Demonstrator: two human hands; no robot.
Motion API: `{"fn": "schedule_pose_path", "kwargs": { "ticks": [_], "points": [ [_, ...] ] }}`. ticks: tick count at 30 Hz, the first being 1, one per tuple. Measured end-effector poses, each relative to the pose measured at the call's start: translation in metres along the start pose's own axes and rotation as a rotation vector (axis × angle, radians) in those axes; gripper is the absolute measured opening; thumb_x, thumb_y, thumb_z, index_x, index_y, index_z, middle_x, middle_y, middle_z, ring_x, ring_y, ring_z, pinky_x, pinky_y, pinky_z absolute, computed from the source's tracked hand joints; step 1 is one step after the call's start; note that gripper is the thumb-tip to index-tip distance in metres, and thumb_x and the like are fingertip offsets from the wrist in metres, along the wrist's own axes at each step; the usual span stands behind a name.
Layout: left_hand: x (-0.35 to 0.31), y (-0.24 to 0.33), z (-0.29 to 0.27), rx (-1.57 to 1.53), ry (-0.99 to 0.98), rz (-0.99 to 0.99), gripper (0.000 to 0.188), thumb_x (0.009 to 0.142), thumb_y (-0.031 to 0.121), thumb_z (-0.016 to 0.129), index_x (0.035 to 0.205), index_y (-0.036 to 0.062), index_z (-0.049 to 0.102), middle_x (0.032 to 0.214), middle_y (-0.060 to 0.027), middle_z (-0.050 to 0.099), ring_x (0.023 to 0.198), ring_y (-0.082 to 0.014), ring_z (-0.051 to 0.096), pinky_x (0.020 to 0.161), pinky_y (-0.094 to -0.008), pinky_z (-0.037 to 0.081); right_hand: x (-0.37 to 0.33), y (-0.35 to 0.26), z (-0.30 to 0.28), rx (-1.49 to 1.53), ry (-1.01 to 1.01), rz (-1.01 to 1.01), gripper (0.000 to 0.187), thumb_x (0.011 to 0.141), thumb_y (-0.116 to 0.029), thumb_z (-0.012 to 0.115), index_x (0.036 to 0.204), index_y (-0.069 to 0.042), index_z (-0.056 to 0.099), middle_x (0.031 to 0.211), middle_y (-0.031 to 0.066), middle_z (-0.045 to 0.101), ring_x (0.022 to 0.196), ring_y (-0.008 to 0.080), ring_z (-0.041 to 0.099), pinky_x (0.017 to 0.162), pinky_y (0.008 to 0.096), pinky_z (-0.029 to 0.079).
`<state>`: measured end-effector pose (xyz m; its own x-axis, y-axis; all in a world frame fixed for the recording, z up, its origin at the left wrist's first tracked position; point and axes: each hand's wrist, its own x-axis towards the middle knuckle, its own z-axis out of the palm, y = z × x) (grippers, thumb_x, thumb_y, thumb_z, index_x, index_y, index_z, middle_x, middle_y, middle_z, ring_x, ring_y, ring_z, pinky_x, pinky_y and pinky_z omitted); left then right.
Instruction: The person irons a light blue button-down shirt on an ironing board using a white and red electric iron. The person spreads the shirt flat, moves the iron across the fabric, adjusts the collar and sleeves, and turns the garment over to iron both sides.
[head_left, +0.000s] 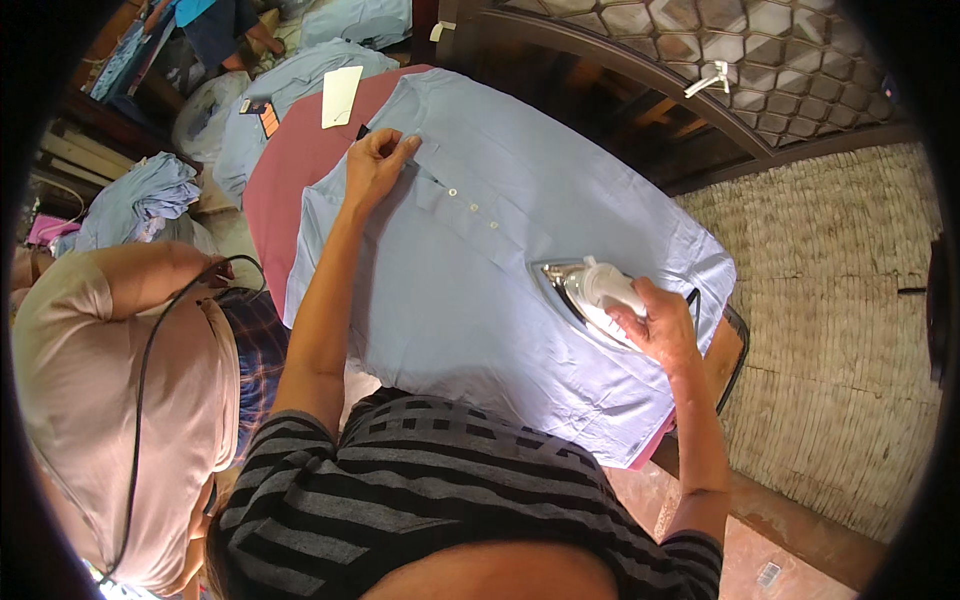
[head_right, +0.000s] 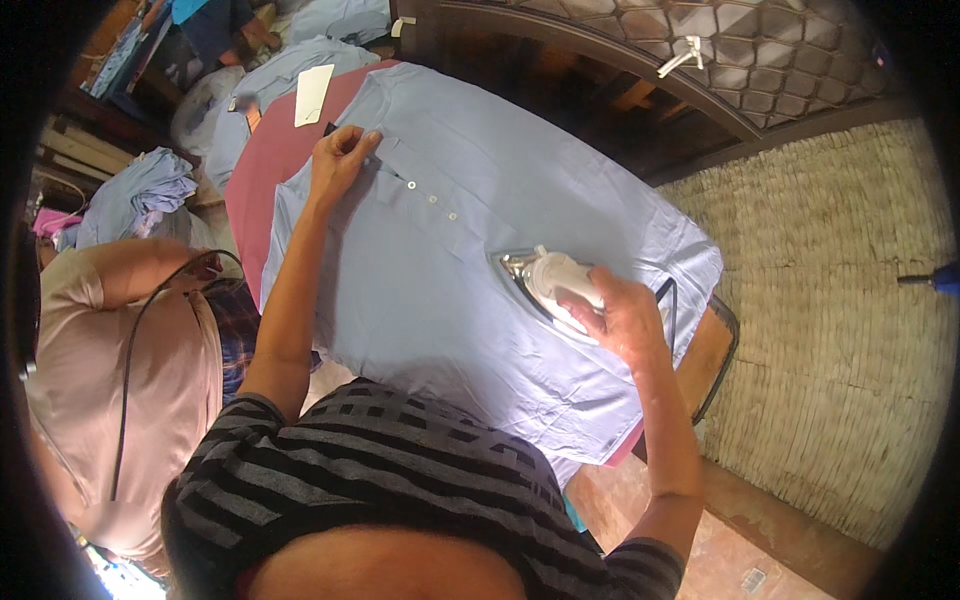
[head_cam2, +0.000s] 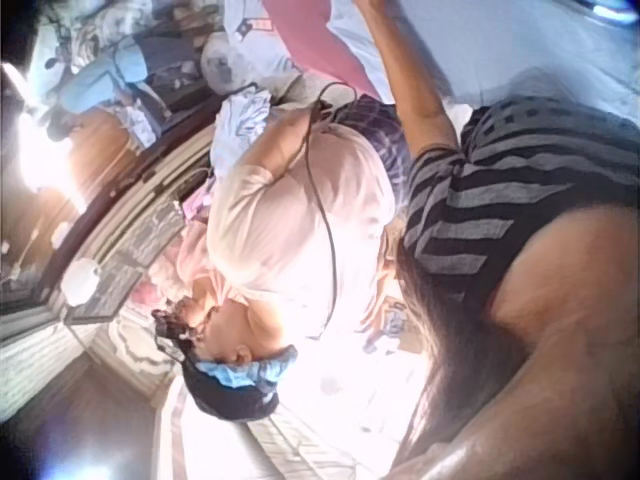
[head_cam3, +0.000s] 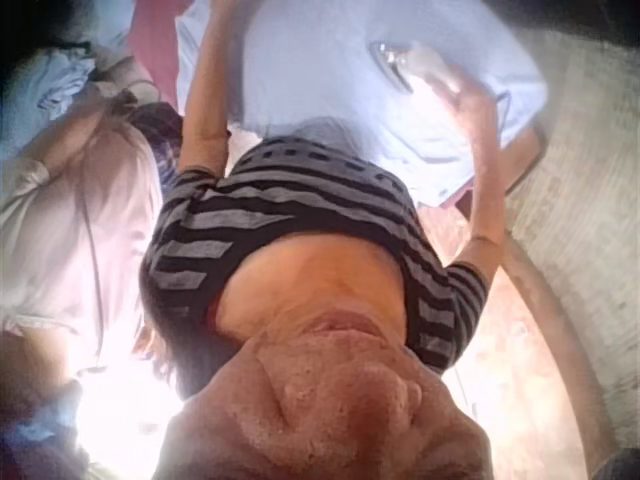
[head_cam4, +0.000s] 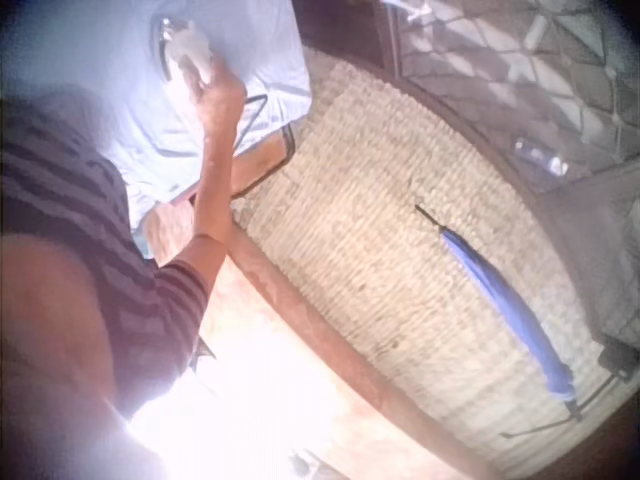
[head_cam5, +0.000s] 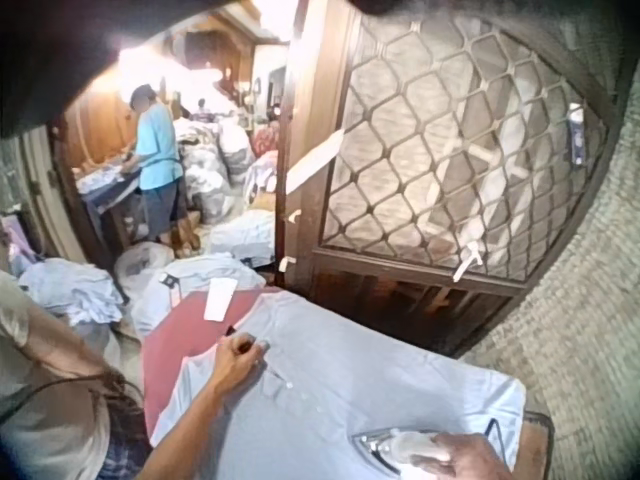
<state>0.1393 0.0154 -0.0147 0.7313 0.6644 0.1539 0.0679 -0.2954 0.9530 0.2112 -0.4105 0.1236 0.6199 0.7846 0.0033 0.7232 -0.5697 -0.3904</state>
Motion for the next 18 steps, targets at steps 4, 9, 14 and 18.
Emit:
{"fn": "schedule_pose_path", "kwargs": {
  "ticks": [4, 9, 14, 18],
  "points": [
    [-0.001, -0.005, 0.002, 0.166, 0.169, 0.246, 0.023, 0.081, 0.018, 0.078, 0.075, -0.0007, 0.065, 0.072, -0.0069, 0.055, 0.068, -0.0189, 0.053, 0.063, -0.0335, 0.043, 0.051, -0.004, 0.007, -0.015, -0.019, -0.016, 0.036, 0.084, -0.032, 0.079, 0.096, -0.004, 0.059, 0.082, 0.0181, 0.069, 0.074, 0.0388, 0.068, 0.062, 0.0428, 0.053],
    [0.002, -0.009, 0.005, 0.213, 0.245, 0.269, 0.02, 0.078, 0.015, 0.078, 0.073, 0.0001, 0.065, 0.071, -0.0074, 0.056, 0.071, -0.0229, 0.053, 0.064, -0.0353, 0.043, 0.103, -0.015, 0.014, -0.024, 0.036, -0.148, 0.039, 0.088, -0.041, 0.073, 0.09, -0.006, 0.057, 0.072, 0.0171, 0.065, 0.066, 0.0381, 0.067, 0.056, 0.0405, 0.05],
    [0.002, -0.008, 0.006, 0.241, 0.224, 0.267, 0.02, 0.077, 0.014, 0.079, 0.075, -0.0008, 0.066, 0.072, -0.0066, 0.056, 0.071, -0.0207, 0.054, 0.064, -0.0335, 0.044, 0.145, -0.024, 0.016, -0.096, -0.016, -0.165, 0.04, 0.087, -0.043, 0.074, 0.092, -0.006, 0.06, 0.074, 0.0177, 0.066, 0.068, 0.0401, 0.066, 0.057, 0.0431, 0.051],
    [0.002, -0.008, 0.005, 0.271, 0.215, 0.259, 0.019, 0.077, 0.013, 0.08, 0.076, -0.0011, 0.066, 0.072, -0.0062, 0.056, 0.07, -0.0196, 0.054, 0.064, -0.0327, 0.044, 0.174, -0.039, 0.022, -0.122, -0.019, -0.209, 0.04, 0.086, -0.043, 0.075, 0.089, -0.005, 0.061, 0.075, 0.0193, 0.067, 0.07, 0.0399, 0.066, 0.06, 0.0422, 0.051]
  ]
}}
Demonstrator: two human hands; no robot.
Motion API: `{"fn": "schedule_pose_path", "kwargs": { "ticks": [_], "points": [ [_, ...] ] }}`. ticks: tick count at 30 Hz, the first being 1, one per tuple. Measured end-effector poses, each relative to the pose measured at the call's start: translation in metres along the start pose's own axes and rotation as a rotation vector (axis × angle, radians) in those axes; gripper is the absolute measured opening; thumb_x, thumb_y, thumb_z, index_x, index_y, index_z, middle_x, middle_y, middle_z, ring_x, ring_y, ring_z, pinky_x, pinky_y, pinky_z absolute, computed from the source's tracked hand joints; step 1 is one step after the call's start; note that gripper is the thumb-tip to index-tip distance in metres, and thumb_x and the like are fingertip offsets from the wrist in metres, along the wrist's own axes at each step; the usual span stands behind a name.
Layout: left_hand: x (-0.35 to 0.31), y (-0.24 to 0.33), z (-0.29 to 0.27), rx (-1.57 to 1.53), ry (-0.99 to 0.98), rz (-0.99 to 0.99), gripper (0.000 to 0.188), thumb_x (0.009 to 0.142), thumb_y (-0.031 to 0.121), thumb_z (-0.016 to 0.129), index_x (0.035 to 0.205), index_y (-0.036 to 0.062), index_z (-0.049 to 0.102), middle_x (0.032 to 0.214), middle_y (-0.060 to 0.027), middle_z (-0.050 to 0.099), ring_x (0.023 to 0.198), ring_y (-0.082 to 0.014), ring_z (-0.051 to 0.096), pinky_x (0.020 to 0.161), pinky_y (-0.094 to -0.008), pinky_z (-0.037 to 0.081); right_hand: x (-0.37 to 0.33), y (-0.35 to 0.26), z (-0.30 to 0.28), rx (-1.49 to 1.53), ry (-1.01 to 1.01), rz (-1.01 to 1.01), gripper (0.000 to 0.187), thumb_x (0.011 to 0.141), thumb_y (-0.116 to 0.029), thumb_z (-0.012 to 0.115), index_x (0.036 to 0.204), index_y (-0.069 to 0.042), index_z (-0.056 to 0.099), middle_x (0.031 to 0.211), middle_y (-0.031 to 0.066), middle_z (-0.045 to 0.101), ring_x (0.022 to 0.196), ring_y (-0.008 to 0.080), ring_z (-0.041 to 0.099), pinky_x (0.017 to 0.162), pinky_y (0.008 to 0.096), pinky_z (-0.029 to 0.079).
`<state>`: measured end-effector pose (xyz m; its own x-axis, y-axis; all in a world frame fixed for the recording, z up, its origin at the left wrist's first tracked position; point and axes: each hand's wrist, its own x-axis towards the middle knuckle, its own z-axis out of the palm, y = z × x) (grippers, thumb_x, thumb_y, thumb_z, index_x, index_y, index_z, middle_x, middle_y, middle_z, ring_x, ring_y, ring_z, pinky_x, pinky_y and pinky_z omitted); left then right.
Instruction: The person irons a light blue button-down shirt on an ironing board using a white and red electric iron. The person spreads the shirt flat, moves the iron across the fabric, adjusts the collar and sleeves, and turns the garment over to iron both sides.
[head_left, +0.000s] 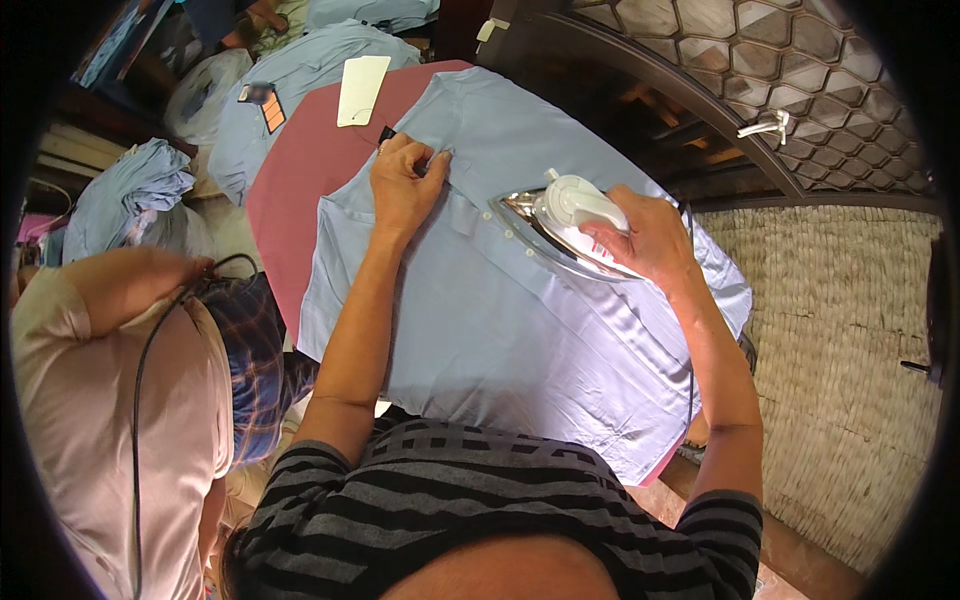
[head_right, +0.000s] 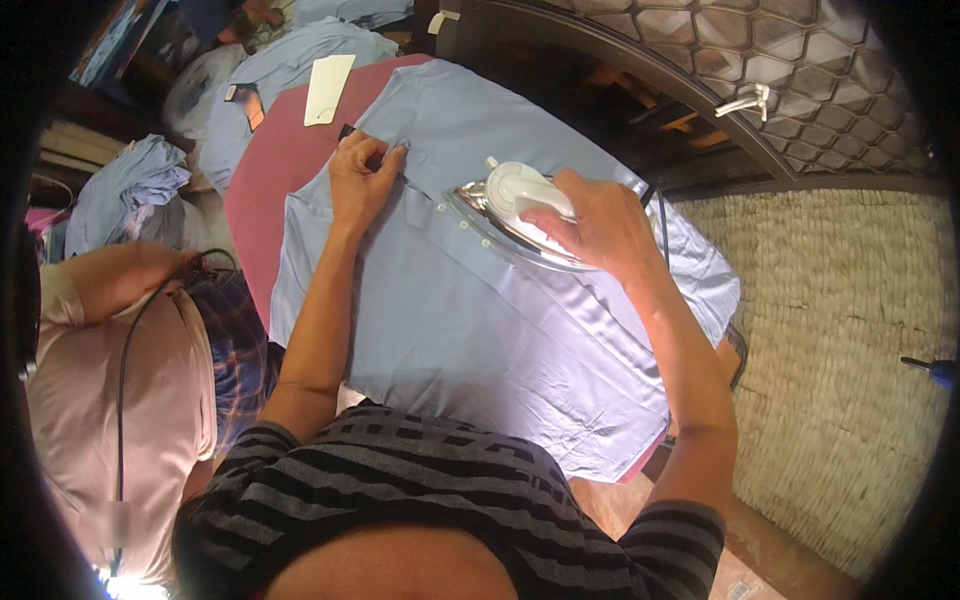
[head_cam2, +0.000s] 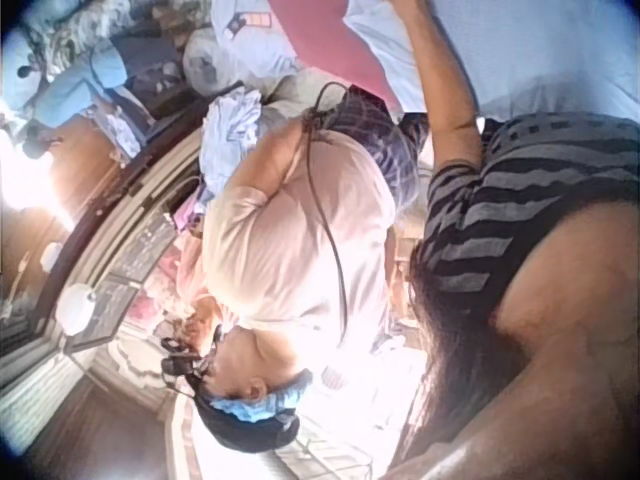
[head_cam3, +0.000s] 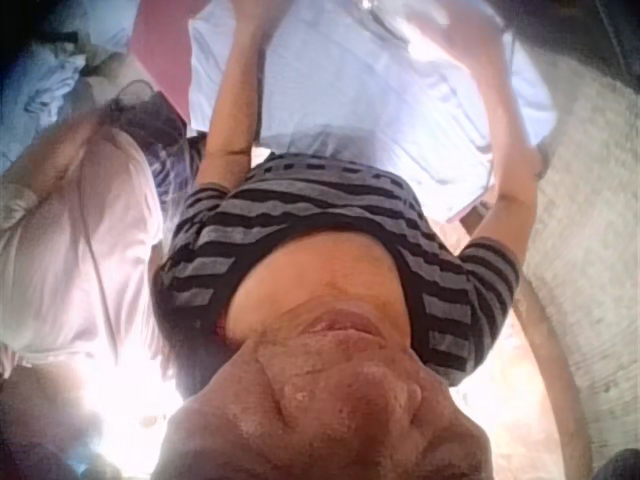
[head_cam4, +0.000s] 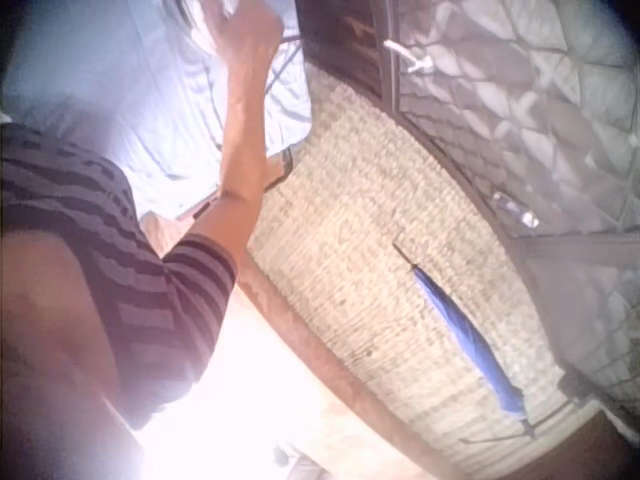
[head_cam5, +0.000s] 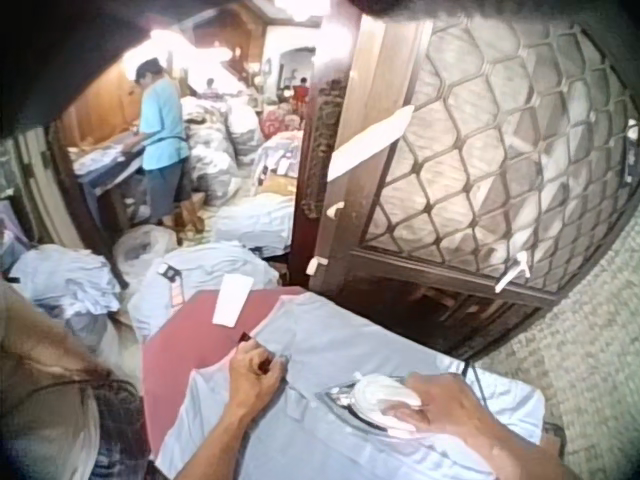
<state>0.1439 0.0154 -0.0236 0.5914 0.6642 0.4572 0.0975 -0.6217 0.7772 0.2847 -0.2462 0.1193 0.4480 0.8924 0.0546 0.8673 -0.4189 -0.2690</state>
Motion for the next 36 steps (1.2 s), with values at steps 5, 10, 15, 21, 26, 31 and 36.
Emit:
{"fn": "schedule_pose_path", "kwargs": {
  "ticks": [5, 10, 15, 21, 26, 31, 36],
  "points": [
    [0.002, 0.002, -0.001, -0.032, 0.015, -0.002, 0.021, 0.076, 0.016, 0.078, 0.071, -0.0002, 0.065, 0.07, -0.0082, 0.054, 0.071, -0.0259, 0.053, 0.067, -0.0376, 0.043, 0.041, -0.021, 0.005, 0.05, 0.029, -0.013, 0.043, 0.086, -0.043, 0.073, 0.085, -0.002, 0.06, 0.071, 0.0217, 0.065, 0.068, 0.0416, 0.064, 0.06, 0.0428, 0.05],
    [0.003, 0.004, -0.001, -0.018, 0.032, 0.019, 0.017, 0.078, 0.014, 0.076, 0.074, -0.0001, 0.068, 0.071, -0.0098, 0.055, 0.073, -0.0276, 0.053, 0.069, -0.0385, 0.043, 0.047, -0.024, 0.0, 0.081, -0.097, 0.075, 0.048, 0.086, -0.052, 0.069, 0.091, -0.004, 0.065, 0.074, 0.0207, 0.068, 0.075, 0.041, 0.067, 0.066, 0.0477, 0.052],
    [0.003, 0.005, 0.002, -0.04, 0.053, 0.022, 0.013, 0.079, 0.012, 0.074, 0.077, 0.0001, 0.07, 0.072, -0.0112, 0.055, 0.073, -0.0292, 0.054, 0.069, -0.0402, 0.044, 0.033, -0.013, -0.004, 0.064, -0.132, 0.075, 0.046, 0.087, -0.05, 0.068, 0.09, -0.004, 0.064, 0.074, 0.0197, 0.068, 0.075, 0.0407, 0.067, 0.067, 0.047, 0.052],
    [0.005, 0.002, 0.001, -0.002, 0.005, 0.041, 0.012, 0.08, 0.012, 0.073, 0.08, 0.0006, 0.071, 0.073, -0.0122, 0.059, 0.073, -0.0308, 0.056, 0.067, -0.0416, 0.045, 0.06, -0.033, 0.006, 0.049, -0.061, 0.111, 0.048, 0.09, -0.05, 0.066, 0.088, -0.003, 0.062, 0.072, 0.0202, 0.067, 0.071, 0.0392, 0.067, 0.066, 0.0454, 0.052],
    [0.009, -0.002, -0.008, 0.084, -0.109, 0.001, 0.019, 0.083, 0.019, 0.072, 0.087, 0.0, 0.071, 0.077, -0.012, 0.065, 0.072, -0.0273, 0.061, 0.066, -0.0374, 0.048, 0.044, -0.029, 0.002, 0.148, -0.053, 0.082, 0.044, 0.092, -0.043, 0.068, 0.088, 0.0, 0.061, 0.075, 0.026, 0.064, 0.073, 0.0469, 0.063, 0.065, 0.0467, 0.051],
    [0.027, 0.009, -0.008, 0.177, -0.248, -0.062, 0.024, 0.085, 0.027, 0.071, 0.09, 0.0028, 0.071, 0.079, -0.0116, 0.068, 0.07, -0.0271, 0.064, 0.065, -0.0377, 0.049, 0.052, -0.025, 0.004, 0.117, -0.069, 0.041, 0.043, 0.091, -0.043, 0.068, 0.089, -0.001, 0.061, 0.074, 0.0262, 0.064, 0.072, 0.046, 0.063, 0.064, 0.0458, 0.051],
    [0.021, 0.0, -0.004, 0.136, -0.125, -0.063, 0.023, 0.085, 0.027, 0.072, 0.086, 0.0036, 0.071, 0.076, -0.0098, 0.068, 0.066, -0.0231, 0.064, 0.063, -0.0354, 0.048, 0.046, -0.027, 0.001, 0.123, -0.054, 0.014, 0.045, 0.092, -0.045, 0.067, 0.089, 0.0, 0.061, 0.073, 0.0264, 0.063, 0.07, 0.0462, 0.062, 0.063, 0.0458, 0.05]
  ]
}}
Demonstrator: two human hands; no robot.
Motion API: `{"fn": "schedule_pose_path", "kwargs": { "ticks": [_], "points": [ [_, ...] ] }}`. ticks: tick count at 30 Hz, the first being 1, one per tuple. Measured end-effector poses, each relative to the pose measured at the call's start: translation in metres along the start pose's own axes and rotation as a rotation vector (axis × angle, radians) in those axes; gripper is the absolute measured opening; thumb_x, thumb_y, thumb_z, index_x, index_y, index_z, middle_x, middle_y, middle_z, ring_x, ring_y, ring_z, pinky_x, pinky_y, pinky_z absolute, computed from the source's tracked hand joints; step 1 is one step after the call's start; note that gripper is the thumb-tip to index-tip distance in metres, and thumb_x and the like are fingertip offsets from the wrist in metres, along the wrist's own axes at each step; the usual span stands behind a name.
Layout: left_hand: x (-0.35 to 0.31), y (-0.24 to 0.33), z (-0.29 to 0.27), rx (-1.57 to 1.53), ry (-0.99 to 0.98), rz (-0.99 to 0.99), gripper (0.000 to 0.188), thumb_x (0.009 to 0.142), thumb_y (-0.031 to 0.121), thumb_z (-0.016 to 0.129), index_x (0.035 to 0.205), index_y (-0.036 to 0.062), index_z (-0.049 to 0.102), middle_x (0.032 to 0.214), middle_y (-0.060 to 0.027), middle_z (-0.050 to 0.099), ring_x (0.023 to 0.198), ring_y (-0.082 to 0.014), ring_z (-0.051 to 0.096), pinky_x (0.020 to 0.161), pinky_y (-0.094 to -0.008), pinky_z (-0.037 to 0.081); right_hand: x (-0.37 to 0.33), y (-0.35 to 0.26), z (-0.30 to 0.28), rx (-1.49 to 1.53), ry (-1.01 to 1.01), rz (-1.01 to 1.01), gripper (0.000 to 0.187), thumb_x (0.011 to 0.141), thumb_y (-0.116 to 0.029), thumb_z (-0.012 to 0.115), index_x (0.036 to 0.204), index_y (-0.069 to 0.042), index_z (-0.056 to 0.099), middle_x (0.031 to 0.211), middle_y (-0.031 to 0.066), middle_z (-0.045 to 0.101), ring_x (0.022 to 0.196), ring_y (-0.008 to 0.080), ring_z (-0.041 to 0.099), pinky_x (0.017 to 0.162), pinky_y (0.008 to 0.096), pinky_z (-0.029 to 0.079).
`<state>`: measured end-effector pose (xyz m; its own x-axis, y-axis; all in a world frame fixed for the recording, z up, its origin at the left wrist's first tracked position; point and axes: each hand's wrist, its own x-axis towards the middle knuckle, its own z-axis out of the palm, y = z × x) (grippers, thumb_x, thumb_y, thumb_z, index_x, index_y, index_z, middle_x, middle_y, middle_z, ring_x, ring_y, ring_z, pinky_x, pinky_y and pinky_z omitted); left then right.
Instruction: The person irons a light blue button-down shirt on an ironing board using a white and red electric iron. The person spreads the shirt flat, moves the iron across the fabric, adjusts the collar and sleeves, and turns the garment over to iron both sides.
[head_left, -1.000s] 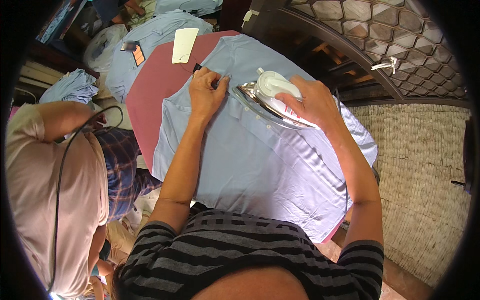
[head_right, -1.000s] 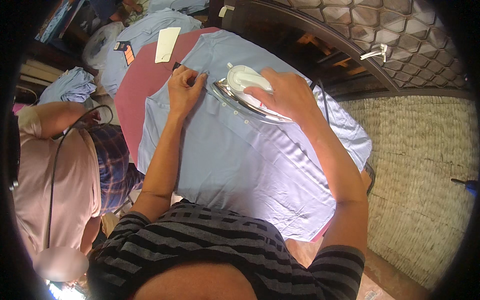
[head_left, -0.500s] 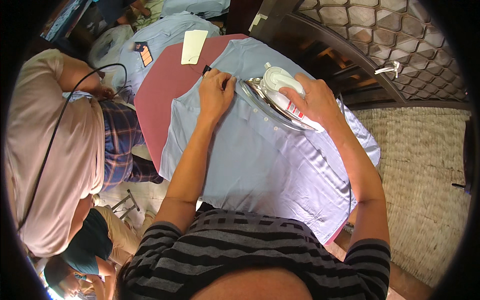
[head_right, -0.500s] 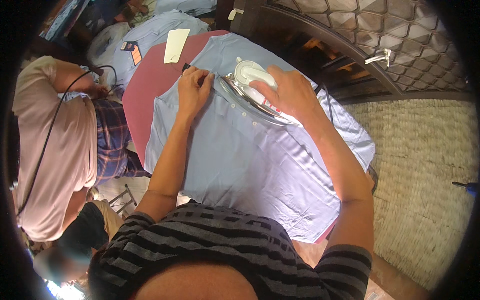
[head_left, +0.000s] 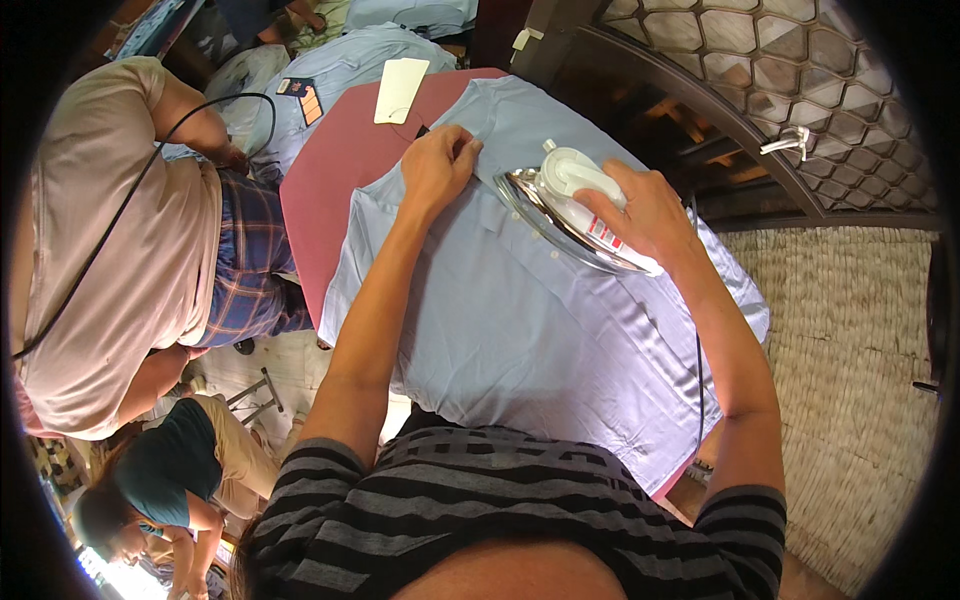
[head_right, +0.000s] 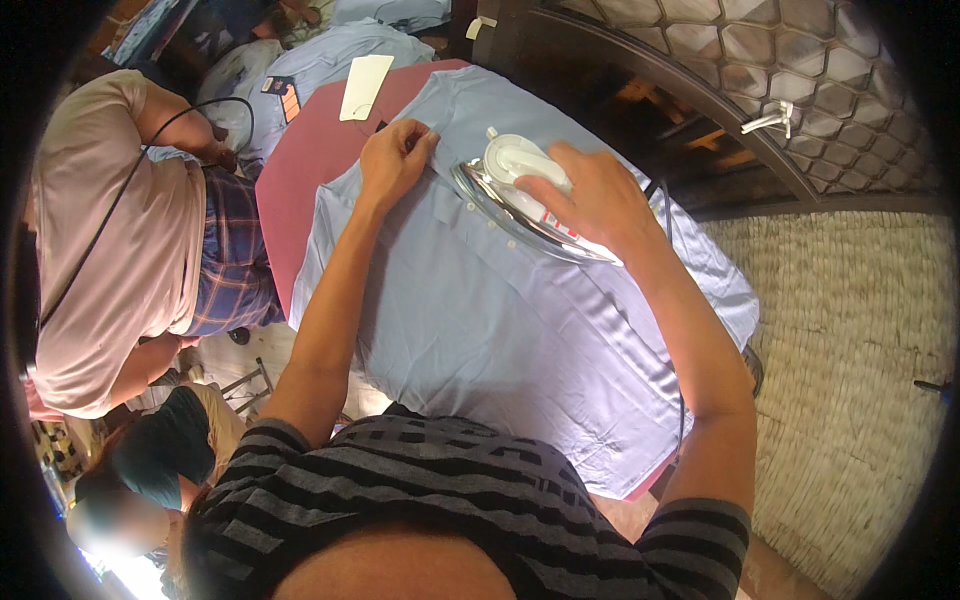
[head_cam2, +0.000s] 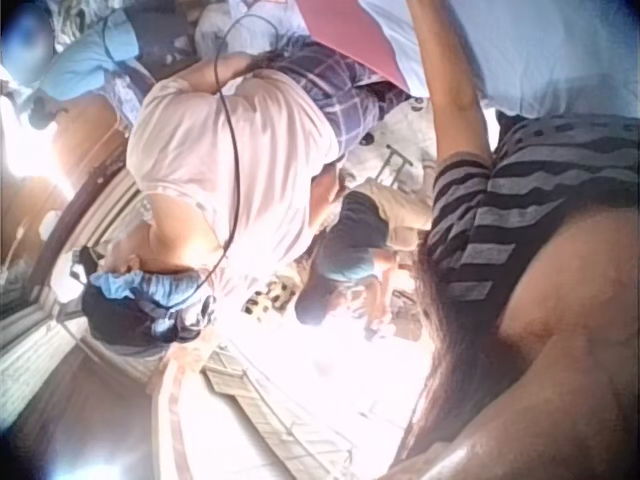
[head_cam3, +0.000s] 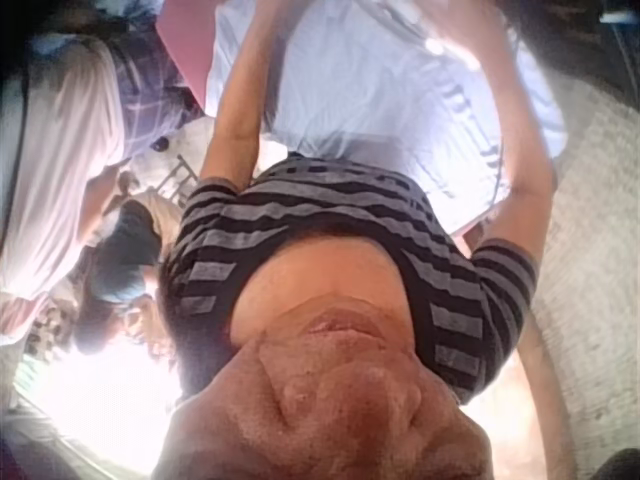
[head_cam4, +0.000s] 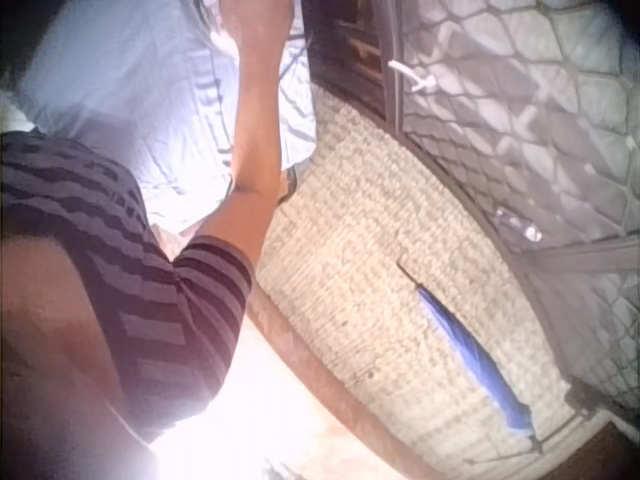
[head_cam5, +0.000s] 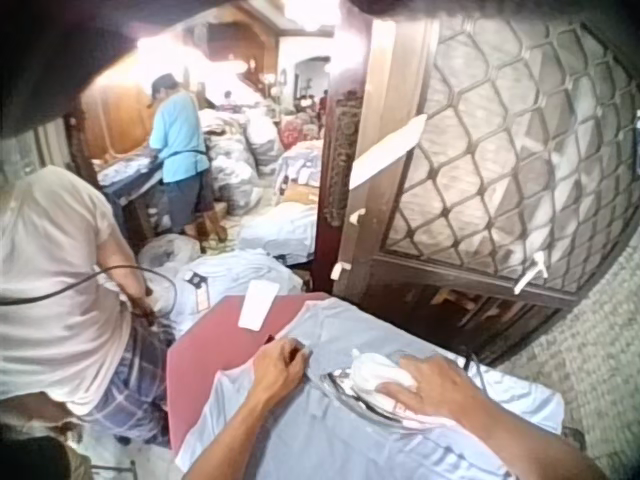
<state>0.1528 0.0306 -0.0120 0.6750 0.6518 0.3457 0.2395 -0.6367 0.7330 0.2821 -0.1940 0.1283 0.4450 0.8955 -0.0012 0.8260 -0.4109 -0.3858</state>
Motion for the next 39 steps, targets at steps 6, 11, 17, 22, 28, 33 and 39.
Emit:
{"fn": "schedule_pose_path", "kwargs": {
  "ticks": [6, 11, 17, 22, 28, 33, 39],
  "points": [
    [0.001, -0.006, -0.002, -0.154, -0.047, -0.051, 0.016, 0.085, 0.017, 0.076, 0.088, 0.0018, 0.072, 0.074, -0.0045, 0.066, 0.066, -0.0121, 0.06, 0.062, -0.0286, 0.047, 0.011, -0.001, 0.004, -0.003, 0.017, -0.023, 0.045, 0.091, -0.045, 0.068, 0.087, 0.0, 0.06, 0.071, 0.0259, 0.062, 0.069, 0.0454, 0.061, 0.062, 0.0451, 0.05],
    [0.002, -0.011, -0.003, -0.206, -0.046, -0.029, 0.016, 0.08, 0.018, 0.076, 0.087, 0.0044, 0.075, 0.079, -0.0084, 0.069, 0.068, -0.0221, 0.064, 0.064, -0.0342, 0.05, 0.016, 0.005, 0.007, 0.006, 0.023, -0.081, 0.041, 0.089, -0.041, 0.071, 0.085, -0.001, 0.062, 0.068, 0.0236, 0.062, 0.062, 0.0414, 0.06, 0.06, 0.0417, 0.049],
    [0.003, -0.016, -0.01, -0.256, -0.109, 0.095, 0.015, 0.081, 0.016, 0.077, 0.088, 0.0036, 0.074, 0.076, -0.0087, 0.066, 0.067, -0.0207, 0.062, 0.062, -0.033, 0.047, 0.013, 0.018, -0.004, 0.011, -0.052, -0.101, 0.036, 0.086, -0.036, 0.074, 0.085, -0.002, 0.063, 0.067, 0.0205, 0.063, 0.058, 0.0345, 0.06, 0.057, 0.0385, 0.047],
    [0.007, -0.014, -0.01, -0.277, -0.155, 0.067, 0.016, 0.082, 0.016, 0.077, 0.089, 0.0026, 0.074, 0.077, -0.0086, 0.067, 0.068, -0.0192, 0.063, 0.065, -0.0305, 0.048, 0.027, 0.013, -0.001, -0.057, -0.031, -0.137, 0.046, 0.087, -0.051, 0.065, 0.086, -0.005, 0.068, 0.07, 0.0171, 0.067, 0.067, 0.0372, 0.065, 0.067, 0.0439, 0.051],
    [0.005, -0.017, -0.009, -0.219, -0.109, 0.066, 0.015, 0.082, 0.016, 0.076, 0.088, 0.0019, 0.074, 0.079, -0.0091, 0.069, 0.07, -0.0193, 0.065, 0.066, -0.0309, 0.05, 0.029, 0.01, -0.002, -0.029, -0.069, -0.057, 0.045, 0.087, -0.05, 0.064, 0.092, -0.005, 0.068, 0.072, 0.0179, 0.067, 0.068, 0.0365, 0.065, 0.066, 0.0427, 0.051],
    [0.002, -0.013, -0.014, -0.173, -0.067, 0.092, 0.015, 0.082, 0.016, 0.076, 0.086, 0.0021, 0.072, 0.078, -0.0084, 0.068, 0.068, -0.02, 0.064, 0.064, -0.0316, 0.05, 0.0, 0.019, -0.015, 0.01, -0.096, 0.144, 0.048, 0.088, -0.051, 0.065, 0.096, -0.004, 0.067, 0.076, 0.0193, 0.069, 0.071, 0.0377, 0.068, 0.07, 0.0429, 0.053],
    [-0.001, -0.006, -0.011, -0.154, -0.054, 0.074, 0.014, 0.08, 0.018, 0.076, 0.084, 0.0043, 0.072, 0.075, -0.0069, 0.066, 0.065, -0.0198, 0.063, 0.061, -0.031, 0.048, -0.007, 0.036, -0.005, 0.053, 0.107, 0.175, 0.044, 0.089, -0.044, 0.068, 0.094, -0.001, 0.065, 0.075, 0.023, 0.067, 0.068, 0.0399, 0.066, 0.066, 0.0425, 0.052]
  ]
}}
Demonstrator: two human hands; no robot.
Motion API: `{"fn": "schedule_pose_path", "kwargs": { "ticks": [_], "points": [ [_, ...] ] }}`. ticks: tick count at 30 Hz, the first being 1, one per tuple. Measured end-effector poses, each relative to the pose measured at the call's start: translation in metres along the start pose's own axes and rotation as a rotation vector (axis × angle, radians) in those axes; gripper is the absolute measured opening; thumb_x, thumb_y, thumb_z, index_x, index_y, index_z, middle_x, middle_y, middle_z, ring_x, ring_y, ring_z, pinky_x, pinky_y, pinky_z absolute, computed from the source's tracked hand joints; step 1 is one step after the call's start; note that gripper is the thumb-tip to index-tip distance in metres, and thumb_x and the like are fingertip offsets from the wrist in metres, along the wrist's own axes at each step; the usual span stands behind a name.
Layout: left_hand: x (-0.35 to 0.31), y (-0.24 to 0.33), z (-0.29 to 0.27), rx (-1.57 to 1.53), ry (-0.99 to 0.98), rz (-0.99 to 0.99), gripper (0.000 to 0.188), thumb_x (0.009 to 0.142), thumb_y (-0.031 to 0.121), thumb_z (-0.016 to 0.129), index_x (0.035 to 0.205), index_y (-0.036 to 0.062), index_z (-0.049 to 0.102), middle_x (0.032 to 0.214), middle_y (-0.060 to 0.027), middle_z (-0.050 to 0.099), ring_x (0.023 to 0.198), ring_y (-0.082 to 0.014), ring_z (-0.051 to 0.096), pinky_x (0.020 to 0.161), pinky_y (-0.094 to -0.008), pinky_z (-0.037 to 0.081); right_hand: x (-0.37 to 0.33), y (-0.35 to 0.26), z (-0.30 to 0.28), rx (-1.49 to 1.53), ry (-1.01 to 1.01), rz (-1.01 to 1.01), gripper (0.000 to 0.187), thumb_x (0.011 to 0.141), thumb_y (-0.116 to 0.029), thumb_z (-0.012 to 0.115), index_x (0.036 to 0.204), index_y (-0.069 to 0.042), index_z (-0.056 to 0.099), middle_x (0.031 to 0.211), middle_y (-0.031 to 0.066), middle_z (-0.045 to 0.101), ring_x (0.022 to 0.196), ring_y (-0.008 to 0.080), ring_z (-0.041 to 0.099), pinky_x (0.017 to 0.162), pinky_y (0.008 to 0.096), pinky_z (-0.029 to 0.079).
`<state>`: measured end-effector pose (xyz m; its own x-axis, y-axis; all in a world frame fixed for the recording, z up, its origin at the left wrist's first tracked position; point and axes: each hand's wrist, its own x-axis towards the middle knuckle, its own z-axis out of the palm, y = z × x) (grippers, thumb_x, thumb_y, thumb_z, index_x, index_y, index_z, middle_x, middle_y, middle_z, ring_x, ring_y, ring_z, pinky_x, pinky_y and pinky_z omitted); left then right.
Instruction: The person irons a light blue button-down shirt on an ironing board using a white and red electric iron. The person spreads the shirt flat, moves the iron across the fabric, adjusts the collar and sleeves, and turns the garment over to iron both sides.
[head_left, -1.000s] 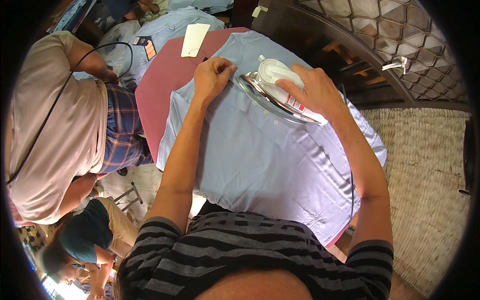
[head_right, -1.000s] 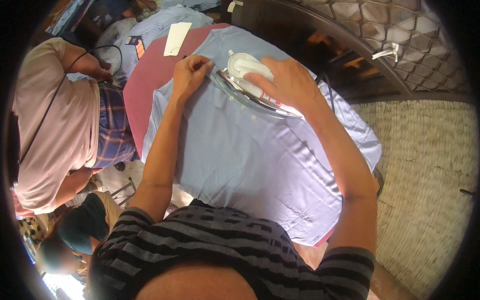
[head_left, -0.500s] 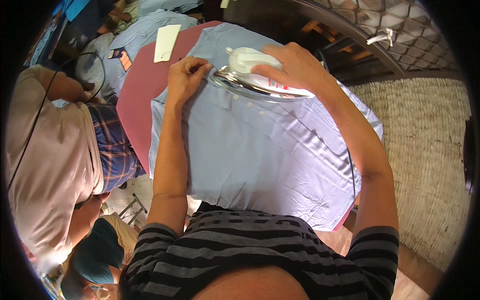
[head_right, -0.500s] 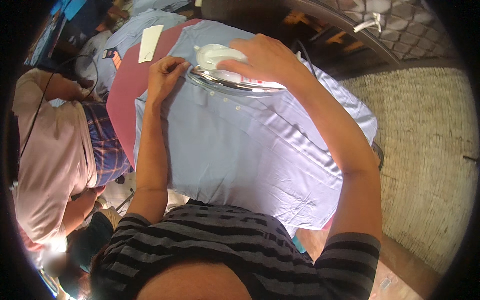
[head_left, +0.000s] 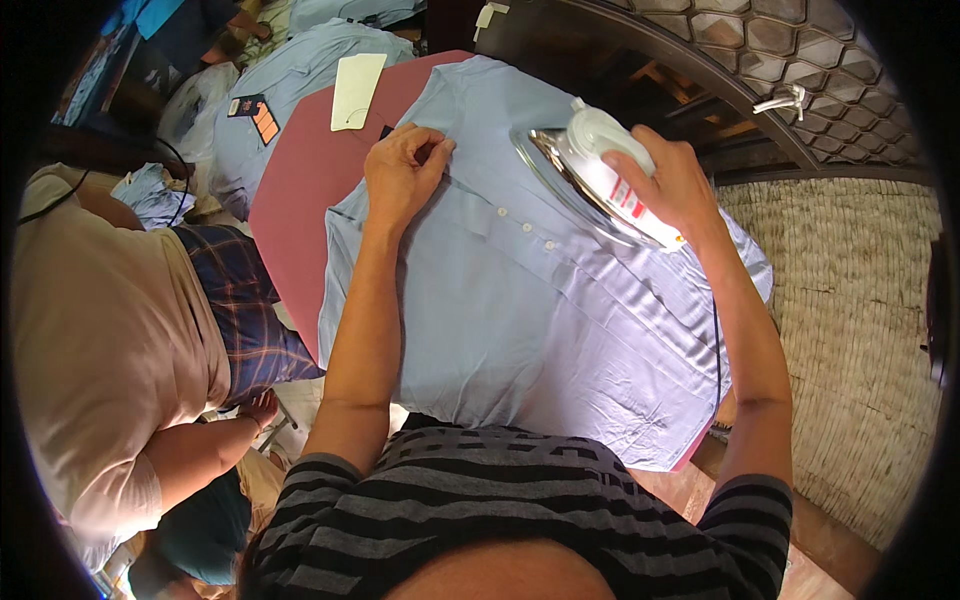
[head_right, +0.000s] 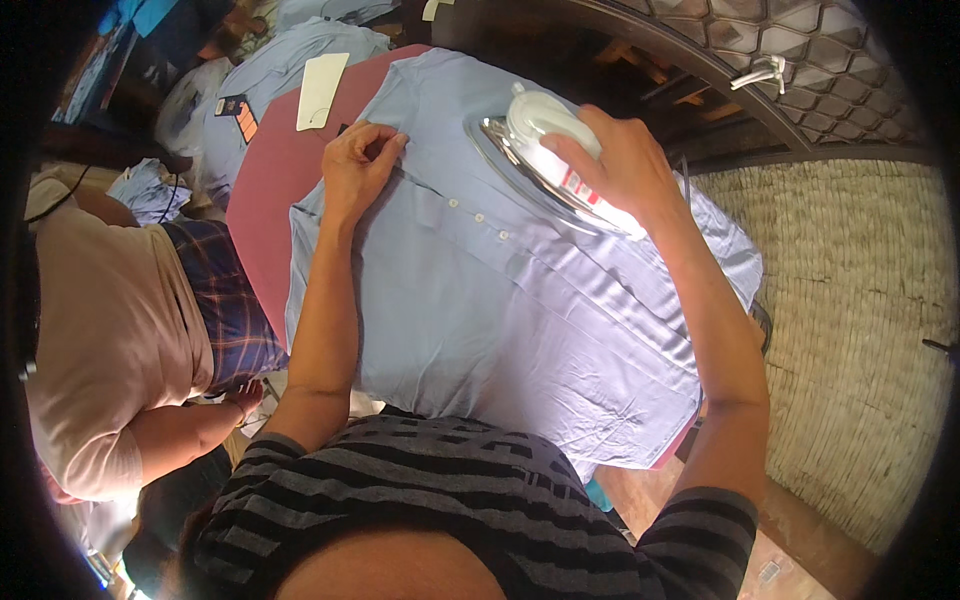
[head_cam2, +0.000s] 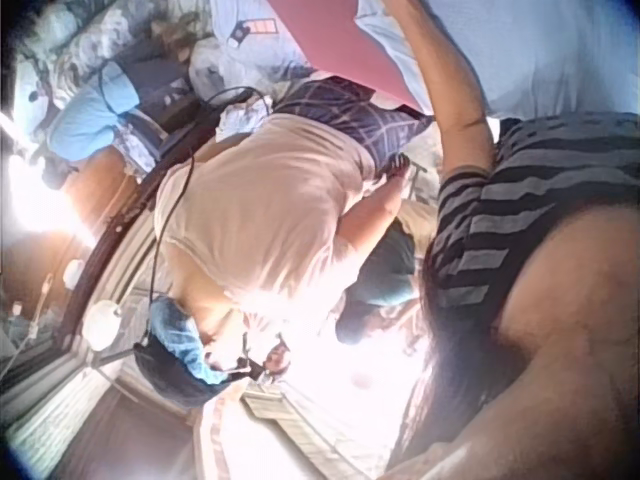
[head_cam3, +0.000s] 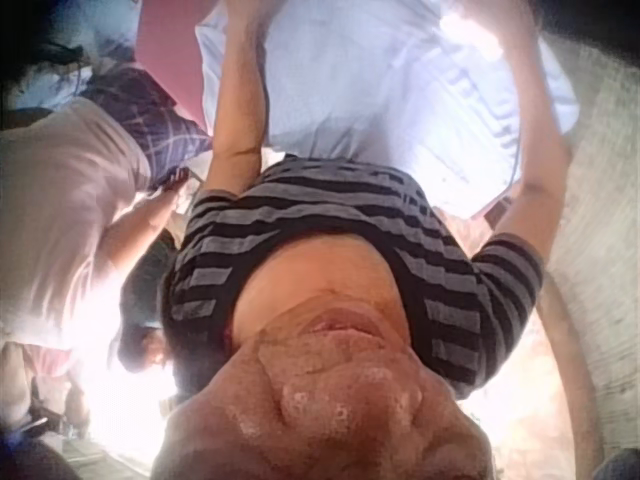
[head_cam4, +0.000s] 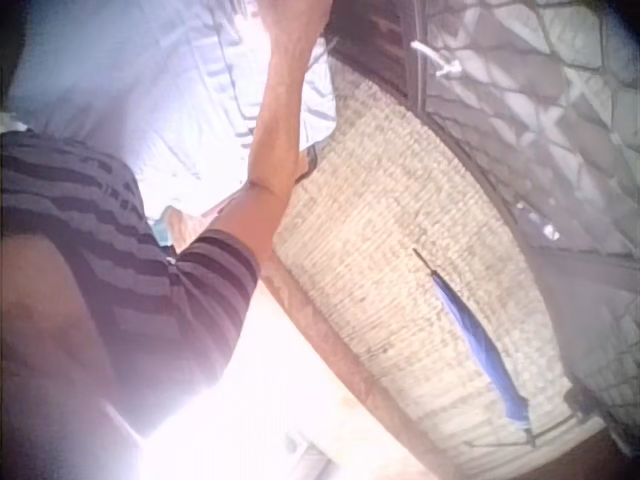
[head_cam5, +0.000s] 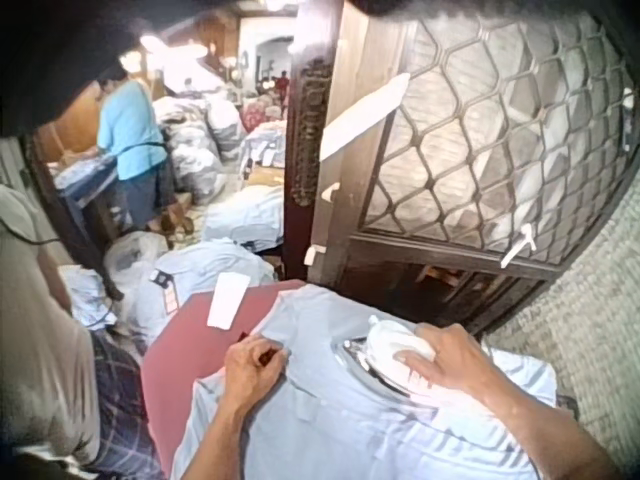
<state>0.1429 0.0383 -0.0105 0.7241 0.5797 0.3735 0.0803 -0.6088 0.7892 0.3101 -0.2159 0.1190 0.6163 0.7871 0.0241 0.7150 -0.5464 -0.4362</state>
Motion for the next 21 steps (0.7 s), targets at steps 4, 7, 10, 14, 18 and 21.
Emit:
{"fn": "schedule_pose_path", "kwargs": {
  "ticks": [4, 7, 10, 14, 18, 21],
  "points": [
    [0.001, -0.001, 0.006, -0.006, 0.001, 0.006, 0.015, 0.08, 0.018, 0.077, 0.084, 0.0048, 0.072, 0.075, -0.0065, 0.066, 0.065, -0.0194, 0.063, 0.061, -0.0306, 0.049, 0.037, -0.006, 0.011, -0.054, 0.077, -0.173, 0.041, 0.092, -0.042, 0.066, 0.095, -0.001, 0.065, 0.069, 0.0223, 0.063, 0.06, 0.037, 0.062, 0.059, 0.0409, 0.049],
    [0.001, -0.004, 0.004, -0.001, 0.016, 0.063, 0.014, 0.082, 0.016, 0.076, 0.085, 0.0037, 0.071, 0.075, -0.0069, 0.066, 0.065, -0.0179, 0.063, 0.062, -0.0296, 0.049, 0.061, -0.006, 0.022, -0.065, 0.105, -0.284, 0.048, 0.092, -0.05, 0.064, 0.093, -0.002, 0.066, 0.069, 0.0202, 0.063, 0.059, 0.0332, 0.06, 0.059, 0.0399, 0.048],
    [0.002, -0.004, 0.003, 0.058, -0.022, 0.037, 0.014, 0.084, 0.016, 0.075, 0.088, 0.0031, 0.072, 0.076, -0.0074, 0.065, 0.066, -0.0171, 0.062, 0.064, -0.0296, 0.049, 0.052, -0.004, 0.011, -0.037, -0.036, -0.205, 0.052, 0.093, -0.053, 0.062, 0.095, -0.002, 0.066, 0.069, 0.0191, 0.064, 0.059, 0.0303, 0.061, 0.059, 0.0396, 0.048],
    [0.002, -0.006, 0.006, 0.106, -0.051, 0.04, 0.017, 0.085, 0.018, 0.075, 0.091, 0.0029, 0.072, 0.078, -0.0086, 0.066, 0.068, -0.0174, 0.063, 0.067, -0.0301, 0.049, 0.007, 0.013, -0.016, -0.039, -0.179, -0.035, 0.06, 0.089, -0.062, 0.06, 0.106, -0.006, 0.073, 0.077, 0.0172, 0.071, 0.073, 0.0301, 0.07, 0.07, 0.0402, 0.054],
    [0.001, -0.006, 0.009, 0.148, -0.029, 0.065, 0.02, 0.087, 0.022, 0.073, 0.095, 0.0035, 0.071, 0.081, -0.0084, 0.067, 0.071, -0.0174, 0.063, 0.069, -0.0311, 0.05, -0.036, 0.051, -0.033, -0.039, -0.147, -0.012, 0.058, 0.09, -0.058, 0.062, 0.112, -0.006, 0.071, 0.08, 0.0175, 0.072, 0.071, 0.0289, 0.07, 0.069, 0.0385, 0.054],
    [0.001, -0.005, 0.012, 0.198, -0.042, 0.061, 0.022, 0.09, 0.026, 0.071, 0.094, 0.0038, 0.07, 0.081, -0.0082, 0.067, 0.072, -0.0186, 0.063, 0.07, -0.0316, 0.049, -0.045, 0.061, -0.035, -0.014, -0.138, -0.032, 0.049, 0.093, -0.049, 0.065, 0.106, -0.002, 0.068, 0.075, 0.0175, 0.069, 0.062, 0.0242, 0.066, 0.061, 0.0377, 0.051]
  ]
}}
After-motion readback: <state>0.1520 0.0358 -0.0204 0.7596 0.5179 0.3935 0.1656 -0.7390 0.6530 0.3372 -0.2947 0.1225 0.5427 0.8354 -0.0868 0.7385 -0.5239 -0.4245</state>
